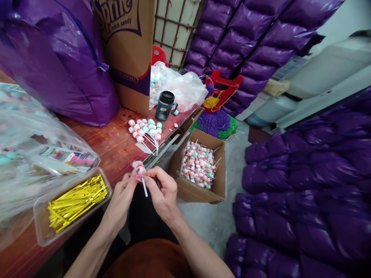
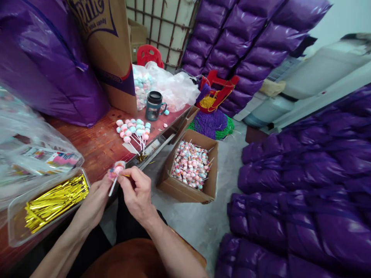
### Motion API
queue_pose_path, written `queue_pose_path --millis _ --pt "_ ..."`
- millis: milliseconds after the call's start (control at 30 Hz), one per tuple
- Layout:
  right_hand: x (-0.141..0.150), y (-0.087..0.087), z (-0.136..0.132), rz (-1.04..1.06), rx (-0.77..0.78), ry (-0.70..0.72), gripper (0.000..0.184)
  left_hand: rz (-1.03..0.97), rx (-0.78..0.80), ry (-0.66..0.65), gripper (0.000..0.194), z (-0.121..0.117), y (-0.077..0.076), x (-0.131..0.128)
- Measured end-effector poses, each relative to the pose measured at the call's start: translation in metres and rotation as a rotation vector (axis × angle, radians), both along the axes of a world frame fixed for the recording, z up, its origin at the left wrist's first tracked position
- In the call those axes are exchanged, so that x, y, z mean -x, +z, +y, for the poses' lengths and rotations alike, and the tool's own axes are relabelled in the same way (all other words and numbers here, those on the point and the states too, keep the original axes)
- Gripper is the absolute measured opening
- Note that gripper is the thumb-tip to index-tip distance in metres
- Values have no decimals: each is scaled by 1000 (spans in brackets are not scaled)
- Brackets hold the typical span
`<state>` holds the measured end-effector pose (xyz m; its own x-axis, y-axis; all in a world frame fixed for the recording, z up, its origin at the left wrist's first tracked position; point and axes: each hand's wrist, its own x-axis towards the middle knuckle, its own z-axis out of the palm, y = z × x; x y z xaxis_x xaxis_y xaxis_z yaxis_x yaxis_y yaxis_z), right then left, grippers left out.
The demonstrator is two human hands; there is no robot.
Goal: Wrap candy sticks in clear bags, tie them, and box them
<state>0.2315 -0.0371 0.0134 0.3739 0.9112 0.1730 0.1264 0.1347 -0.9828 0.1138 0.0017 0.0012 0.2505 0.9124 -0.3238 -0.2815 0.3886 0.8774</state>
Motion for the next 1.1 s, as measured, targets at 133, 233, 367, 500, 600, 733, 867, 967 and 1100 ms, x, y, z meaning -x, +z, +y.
queue_pose_path --millis 133,233,367,500,600,733,867,967,1100 --pt "-9 -19 -23 182 142 39 27 31 -13 -139 33 -4 -5 -14" --pt "-13 -40 -38 288 264 95 29 158 -79 -159 19 -7 -10 -24" --pt "-28 -76 -40 297 347 -88 31 337 -273 -115 9 -6 -21 -21" --pt "-81 -119 -17 446 266 -435 34 405 -372 99 17 17 -14 28" --pt "-119 -145 3 523 333 -491 30 600 -487 291 15 56 -2 88" --pt "-104 -150 17 511 388 -456 39 1184 -453 252 19 115 -4 153" --pt "-43 -131 22 449 319 -349 43 1443 -359 232 19 150 -22 174" --pt "-14 -119 24 319 296 -235 41 1440 -318 226 12 159 -30 175" --pt "-1 -106 21 103 275 -134 37 1402 -314 236 8 155 -25 175"
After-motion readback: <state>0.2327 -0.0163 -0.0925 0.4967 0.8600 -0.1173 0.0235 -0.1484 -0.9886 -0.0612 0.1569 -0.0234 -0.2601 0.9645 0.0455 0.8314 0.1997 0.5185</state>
